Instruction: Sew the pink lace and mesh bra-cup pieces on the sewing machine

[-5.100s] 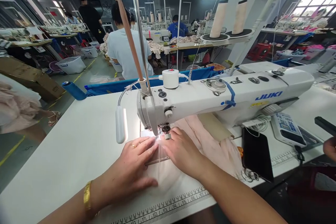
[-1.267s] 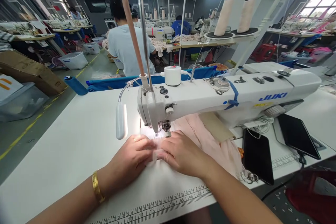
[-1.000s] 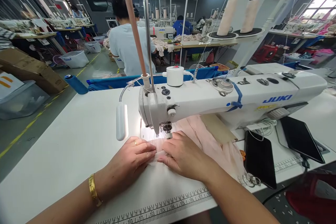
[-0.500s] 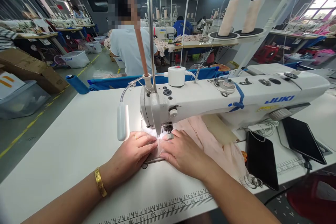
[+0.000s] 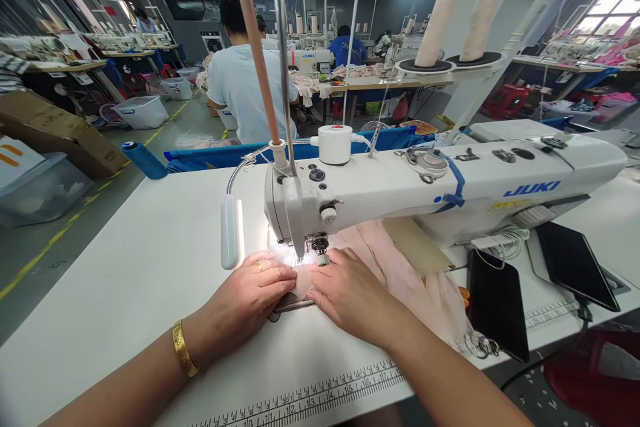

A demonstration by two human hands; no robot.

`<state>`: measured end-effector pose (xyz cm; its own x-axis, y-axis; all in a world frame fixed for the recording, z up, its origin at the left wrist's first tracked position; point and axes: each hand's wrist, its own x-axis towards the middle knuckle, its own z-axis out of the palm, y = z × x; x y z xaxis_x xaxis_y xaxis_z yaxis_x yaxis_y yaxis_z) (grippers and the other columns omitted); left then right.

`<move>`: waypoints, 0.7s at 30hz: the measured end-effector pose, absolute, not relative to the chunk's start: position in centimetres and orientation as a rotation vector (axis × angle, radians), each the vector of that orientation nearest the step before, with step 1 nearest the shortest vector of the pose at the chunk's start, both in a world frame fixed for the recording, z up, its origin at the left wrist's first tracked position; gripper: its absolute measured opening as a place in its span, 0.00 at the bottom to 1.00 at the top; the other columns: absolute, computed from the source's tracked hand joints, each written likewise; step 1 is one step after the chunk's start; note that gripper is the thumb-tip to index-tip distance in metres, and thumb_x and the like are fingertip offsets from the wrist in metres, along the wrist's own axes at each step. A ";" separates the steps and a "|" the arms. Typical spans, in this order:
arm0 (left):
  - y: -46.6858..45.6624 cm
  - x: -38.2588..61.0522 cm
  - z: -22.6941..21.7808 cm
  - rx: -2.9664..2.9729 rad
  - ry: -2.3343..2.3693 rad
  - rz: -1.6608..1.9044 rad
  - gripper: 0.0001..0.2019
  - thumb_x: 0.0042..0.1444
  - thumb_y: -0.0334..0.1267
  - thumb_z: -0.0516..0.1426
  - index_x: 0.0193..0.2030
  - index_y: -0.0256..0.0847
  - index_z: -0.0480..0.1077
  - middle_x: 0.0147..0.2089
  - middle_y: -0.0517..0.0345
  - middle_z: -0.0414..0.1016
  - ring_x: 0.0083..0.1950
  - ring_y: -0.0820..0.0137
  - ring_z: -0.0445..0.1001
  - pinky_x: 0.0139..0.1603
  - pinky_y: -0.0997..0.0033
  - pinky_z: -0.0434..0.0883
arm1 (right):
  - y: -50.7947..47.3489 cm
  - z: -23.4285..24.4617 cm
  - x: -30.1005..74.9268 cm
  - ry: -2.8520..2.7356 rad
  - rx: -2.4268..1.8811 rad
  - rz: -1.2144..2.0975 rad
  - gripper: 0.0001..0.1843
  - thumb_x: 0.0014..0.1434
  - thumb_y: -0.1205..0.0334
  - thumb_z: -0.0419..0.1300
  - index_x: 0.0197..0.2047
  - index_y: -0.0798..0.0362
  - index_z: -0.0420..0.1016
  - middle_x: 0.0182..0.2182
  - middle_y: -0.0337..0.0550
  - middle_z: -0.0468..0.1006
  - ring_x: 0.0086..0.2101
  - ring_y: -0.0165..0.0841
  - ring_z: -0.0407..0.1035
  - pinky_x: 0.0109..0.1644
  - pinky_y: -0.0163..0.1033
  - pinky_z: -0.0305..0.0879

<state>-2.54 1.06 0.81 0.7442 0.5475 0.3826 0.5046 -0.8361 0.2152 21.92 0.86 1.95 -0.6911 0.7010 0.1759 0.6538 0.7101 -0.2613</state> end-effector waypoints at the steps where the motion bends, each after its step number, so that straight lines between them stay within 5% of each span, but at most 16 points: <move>1: 1.0 -2.5 0.8 2.843 0.864 0.662 0.16 0.61 0.17 0.48 0.39 0.40 0.72 0.44 0.53 0.82 0.43 0.65 0.78 0.54 0.57 0.72 | 0.9 1.9 21.9 -2.660 -1.080 0.257 0.11 0.73 0.61 0.55 0.41 0.51 0.77 0.37 0.45 0.80 0.39 0.42 0.66 0.44 0.47 0.61; 9: 1.2 -2.4 0.6 2.853 0.881 0.710 0.15 0.64 0.19 0.49 0.40 0.39 0.73 0.44 0.53 0.82 0.43 0.64 0.79 0.54 0.57 0.72 | 0.9 1.8 21.7 -2.639 -1.111 0.192 0.11 0.70 0.64 0.58 0.33 0.51 0.73 0.34 0.43 0.79 0.37 0.41 0.65 0.41 0.45 0.59; 21: 2.1 -2.3 0.9 2.824 0.920 0.789 0.15 0.67 0.22 0.49 0.42 0.41 0.74 0.44 0.53 0.83 0.45 0.64 0.80 0.55 0.56 0.74 | 1.4 1.6 21.4 -2.551 -1.137 0.122 0.07 0.69 0.65 0.58 0.38 0.50 0.77 0.42 0.46 0.81 0.41 0.43 0.68 0.45 0.46 0.67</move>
